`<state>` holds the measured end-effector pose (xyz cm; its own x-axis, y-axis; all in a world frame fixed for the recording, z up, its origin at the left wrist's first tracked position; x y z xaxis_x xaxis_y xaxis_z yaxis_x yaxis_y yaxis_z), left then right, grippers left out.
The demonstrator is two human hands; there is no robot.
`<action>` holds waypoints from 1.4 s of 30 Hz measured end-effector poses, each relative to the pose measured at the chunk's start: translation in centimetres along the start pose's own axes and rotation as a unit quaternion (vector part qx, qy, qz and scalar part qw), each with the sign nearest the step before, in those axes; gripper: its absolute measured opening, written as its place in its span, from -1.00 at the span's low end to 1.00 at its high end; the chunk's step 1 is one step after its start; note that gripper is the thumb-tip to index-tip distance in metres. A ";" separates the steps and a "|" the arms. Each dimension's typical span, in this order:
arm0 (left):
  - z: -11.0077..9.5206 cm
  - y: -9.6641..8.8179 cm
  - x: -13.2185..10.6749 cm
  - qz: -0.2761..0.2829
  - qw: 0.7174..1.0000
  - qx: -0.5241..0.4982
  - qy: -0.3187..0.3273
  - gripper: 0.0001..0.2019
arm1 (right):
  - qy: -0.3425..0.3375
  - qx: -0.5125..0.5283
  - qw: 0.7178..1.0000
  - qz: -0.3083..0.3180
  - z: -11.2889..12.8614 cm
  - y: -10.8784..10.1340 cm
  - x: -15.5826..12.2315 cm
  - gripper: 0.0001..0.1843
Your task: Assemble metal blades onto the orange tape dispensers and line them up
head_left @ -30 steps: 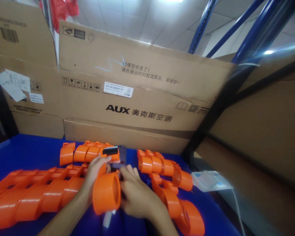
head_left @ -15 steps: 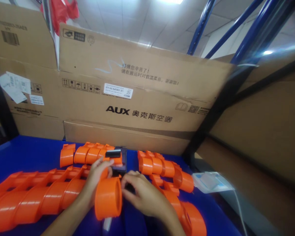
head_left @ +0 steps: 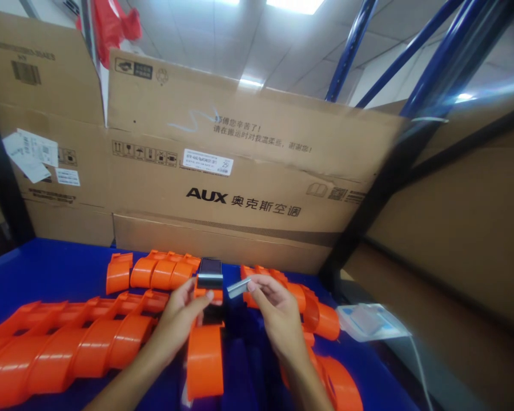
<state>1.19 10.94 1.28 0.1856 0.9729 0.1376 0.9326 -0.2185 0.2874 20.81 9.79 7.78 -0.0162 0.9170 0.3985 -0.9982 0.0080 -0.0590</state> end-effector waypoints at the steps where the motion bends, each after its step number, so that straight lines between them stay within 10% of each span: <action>1: 0.0 0.2 0.0 0.007 1.000 0.007 0.001 -0.66 | 0.008 0.016 1.000 -0.012 -0.4 -0.2 0.0 -0.74; 13: -0.5 0.5 -0.3 0.003 0.999 -0.036 -0.018 -0.63 | 0.025 0.017 0.998 -0.050 -0.8 -0.5 -0.3 -0.72; 18: -1.1 -0.7 -0.3 -0.029 0.997 -0.070 -0.006 -0.75 | 0.043 -0.048 0.996 0.067 -1.7 2.4 -0.3 -0.77; 23: -0.6 -1.8 -0.5 -0.063 0.993 -0.101 -0.023 -0.76 | 0.075 -0.098 0.967 0.225 -3.4 6.2 -1.5 -0.84; 32: -0.5 -1.5 -0.6 -0.058 0.993 -0.098 -0.033 -0.74 | 0.026 -0.393 0.902 0.180 -3.2 2.5 -0.3 -0.83; 42: -1.2 -0.7 -0.7 -0.047 0.994 -0.094 -0.024 -0.76 | 0.007 -0.493 0.830 0.261 -2.8 3.6 -1.1 -0.79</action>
<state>-0.01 10.31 2.14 0.1195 0.9911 0.0586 0.8731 -0.1330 0.4691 17.44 9.93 4.52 -0.4237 0.9029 0.0725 -0.3228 -0.0757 -0.9434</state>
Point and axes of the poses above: each hand's wrist, its own x-axis towards the middle knuckle, its own y-axis out of the palm, z = x × y, the point moved 10 cm from there along x, towards the middle knuckle, and after that the axes turned 6 degrees about z, right-handed, at the moved point
